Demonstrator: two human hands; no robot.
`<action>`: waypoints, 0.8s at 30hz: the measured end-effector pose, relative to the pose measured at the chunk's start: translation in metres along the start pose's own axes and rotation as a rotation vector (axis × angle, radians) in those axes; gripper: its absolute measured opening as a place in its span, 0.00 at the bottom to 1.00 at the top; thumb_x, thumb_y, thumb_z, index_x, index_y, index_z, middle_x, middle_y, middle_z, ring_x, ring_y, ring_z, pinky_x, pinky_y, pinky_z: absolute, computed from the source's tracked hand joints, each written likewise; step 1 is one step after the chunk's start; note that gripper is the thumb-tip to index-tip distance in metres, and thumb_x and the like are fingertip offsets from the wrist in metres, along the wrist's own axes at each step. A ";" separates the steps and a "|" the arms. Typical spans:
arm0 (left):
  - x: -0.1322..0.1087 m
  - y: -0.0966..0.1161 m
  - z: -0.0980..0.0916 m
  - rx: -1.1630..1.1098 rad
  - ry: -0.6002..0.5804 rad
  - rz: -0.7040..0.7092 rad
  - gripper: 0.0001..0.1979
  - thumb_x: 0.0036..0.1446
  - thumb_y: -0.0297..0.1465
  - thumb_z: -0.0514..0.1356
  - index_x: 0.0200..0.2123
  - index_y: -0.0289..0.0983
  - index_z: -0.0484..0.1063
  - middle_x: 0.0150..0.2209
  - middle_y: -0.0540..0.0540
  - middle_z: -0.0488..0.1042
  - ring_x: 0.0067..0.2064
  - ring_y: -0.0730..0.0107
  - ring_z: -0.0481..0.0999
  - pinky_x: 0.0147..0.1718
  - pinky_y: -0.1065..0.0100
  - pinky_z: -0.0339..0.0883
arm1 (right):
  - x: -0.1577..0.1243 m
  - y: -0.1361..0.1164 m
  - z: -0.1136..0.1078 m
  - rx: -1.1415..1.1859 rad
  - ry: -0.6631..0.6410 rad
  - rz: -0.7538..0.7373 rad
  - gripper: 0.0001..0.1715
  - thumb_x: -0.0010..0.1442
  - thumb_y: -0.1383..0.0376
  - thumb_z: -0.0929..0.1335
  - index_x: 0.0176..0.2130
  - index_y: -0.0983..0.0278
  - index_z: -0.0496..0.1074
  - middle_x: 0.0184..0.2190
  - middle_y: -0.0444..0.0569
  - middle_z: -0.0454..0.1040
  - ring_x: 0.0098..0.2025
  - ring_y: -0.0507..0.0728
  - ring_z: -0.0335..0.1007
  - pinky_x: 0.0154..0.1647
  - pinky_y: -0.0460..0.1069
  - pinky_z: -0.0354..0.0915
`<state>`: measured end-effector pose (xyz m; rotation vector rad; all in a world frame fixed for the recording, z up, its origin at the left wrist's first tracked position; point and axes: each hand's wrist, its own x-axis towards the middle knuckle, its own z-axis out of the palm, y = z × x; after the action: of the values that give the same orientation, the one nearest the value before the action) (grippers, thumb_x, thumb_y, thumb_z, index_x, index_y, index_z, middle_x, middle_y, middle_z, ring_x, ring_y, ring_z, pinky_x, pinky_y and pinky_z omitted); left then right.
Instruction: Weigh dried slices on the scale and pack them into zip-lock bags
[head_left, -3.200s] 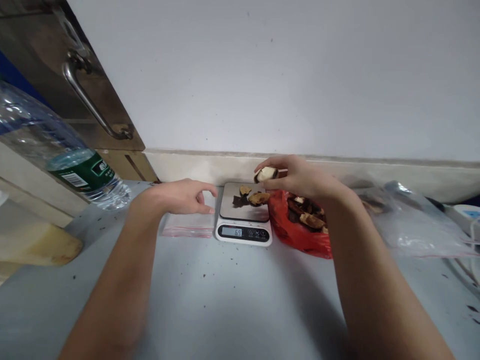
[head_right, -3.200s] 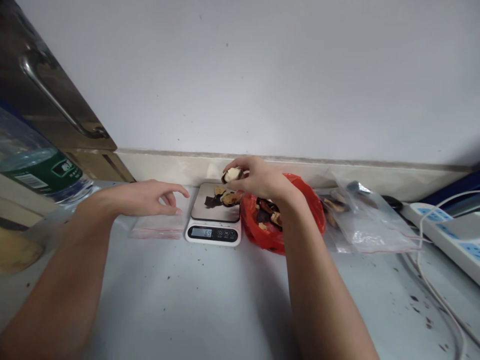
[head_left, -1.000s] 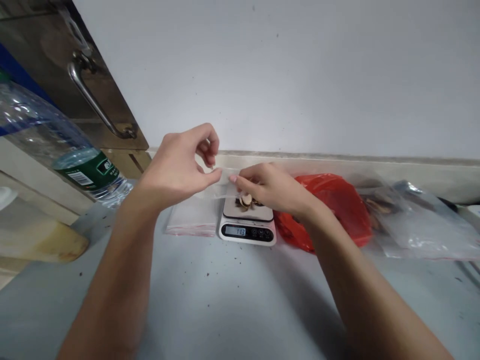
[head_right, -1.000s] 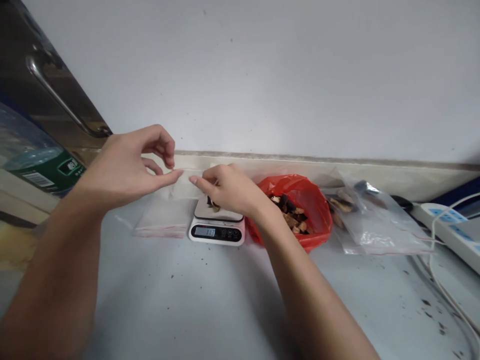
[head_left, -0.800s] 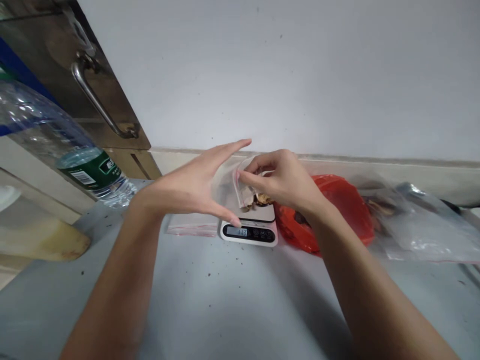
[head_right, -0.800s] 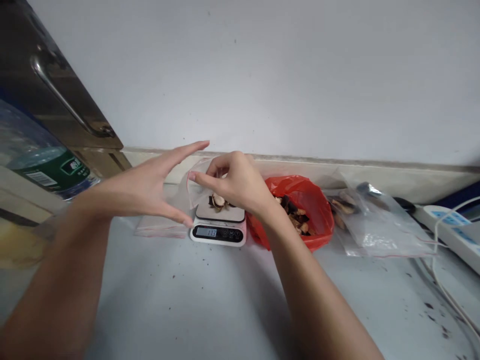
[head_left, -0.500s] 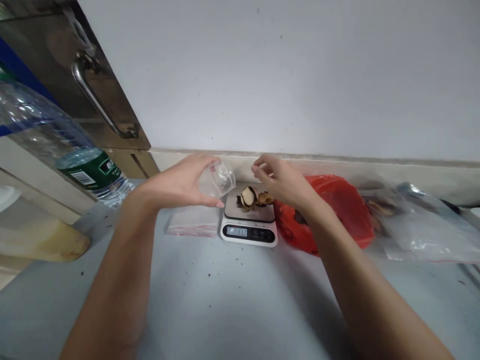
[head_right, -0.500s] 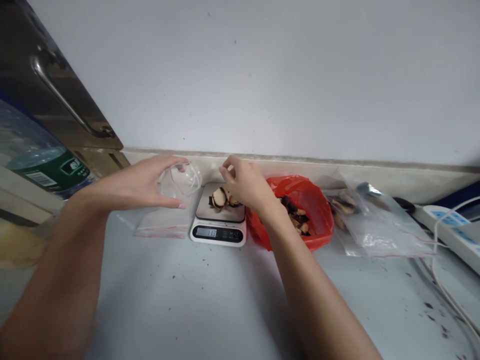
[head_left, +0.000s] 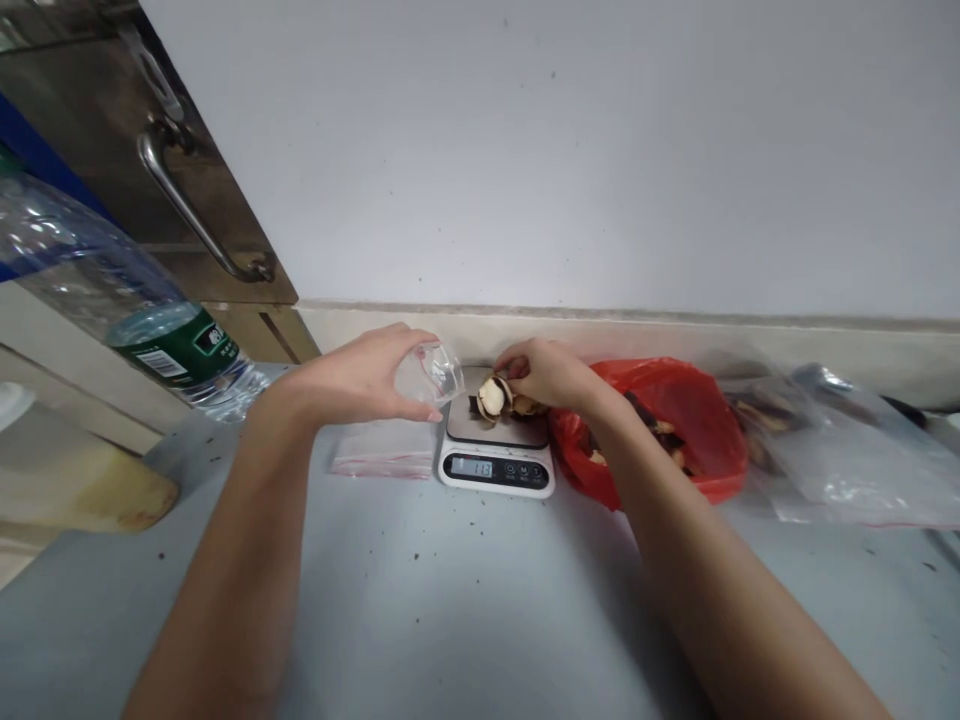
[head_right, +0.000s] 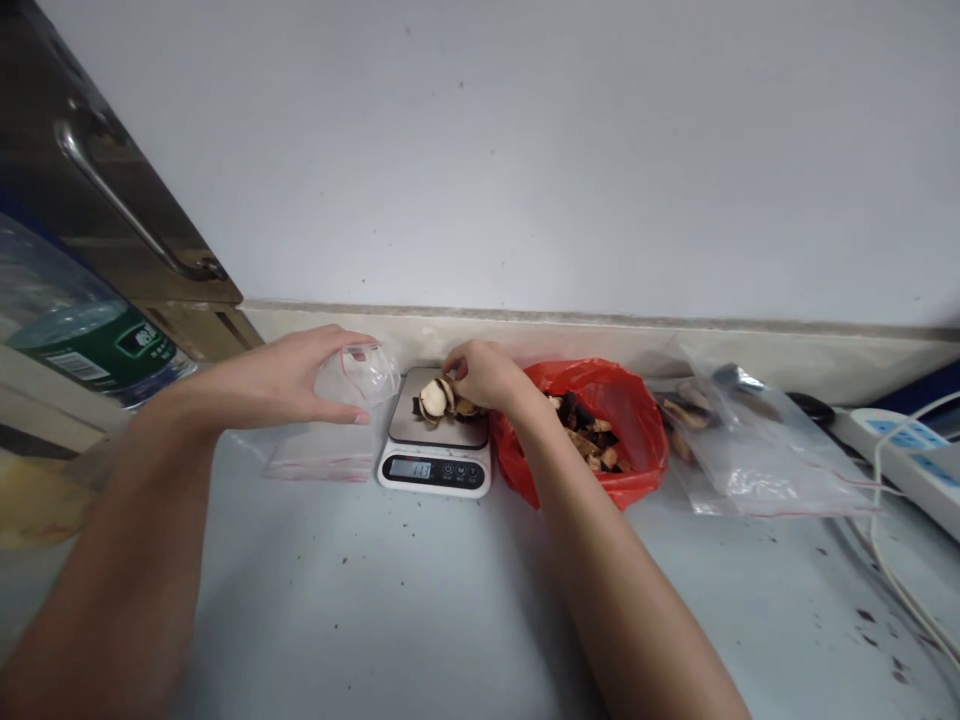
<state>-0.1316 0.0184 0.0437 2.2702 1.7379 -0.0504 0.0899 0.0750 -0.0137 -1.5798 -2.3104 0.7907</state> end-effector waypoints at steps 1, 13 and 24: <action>0.000 0.000 0.000 0.002 -0.005 -0.006 0.48 0.49 0.55 0.61 0.70 0.40 0.60 0.68 0.39 0.67 0.66 0.45 0.67 0.63 0.58 0.61 | 0.000 -0.001 -0.001 -0.001 -0.020 -0.008 0.28 0.48 0.82 0.65 0.45 0.67 0.82 0.36 0.49 0.83 0.34 0.54 0.75 0.31 0.44 0.63; 0.000 -0.002 0.001 0.001 -0.017 0.022 0.47 0.49 0.54 0.61 0.70 0.40 0.60 0.69 0.39 0.66 0.66 0.47 0.67 0.63 0.58 0.62 | 0.000 -0.004 -0.001 0.019 0.036 -0.013 0.13 0.54 0.79 0.67 0.36 0.65 0.74 0.35 0.47 0.79 0.29 0.50 0.68 0.28 0.43 0.59; -0.001 -0.003 -0.001 0.003 -0.076 -0.011 0.51 0.47 0.53 0.61 0.72 0.39 0.57 0.71 0.39 0.63 0.68 0.48 0.65 0.64 0.60 0.60 | -0.031 -0.007 -0.043 0.088 0.078 -0.148 0.03 0.58 0.68 0.72 0.34 0.64 0.80 0.31 0.46 0.82 0.31 0.53 0.75 0.33 0.47 0.65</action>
<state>-0.1352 0.0181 0.0440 2.2309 1.7134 -0.1395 0.1173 0.0577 0.0291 -1.3604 -2.2730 0.7693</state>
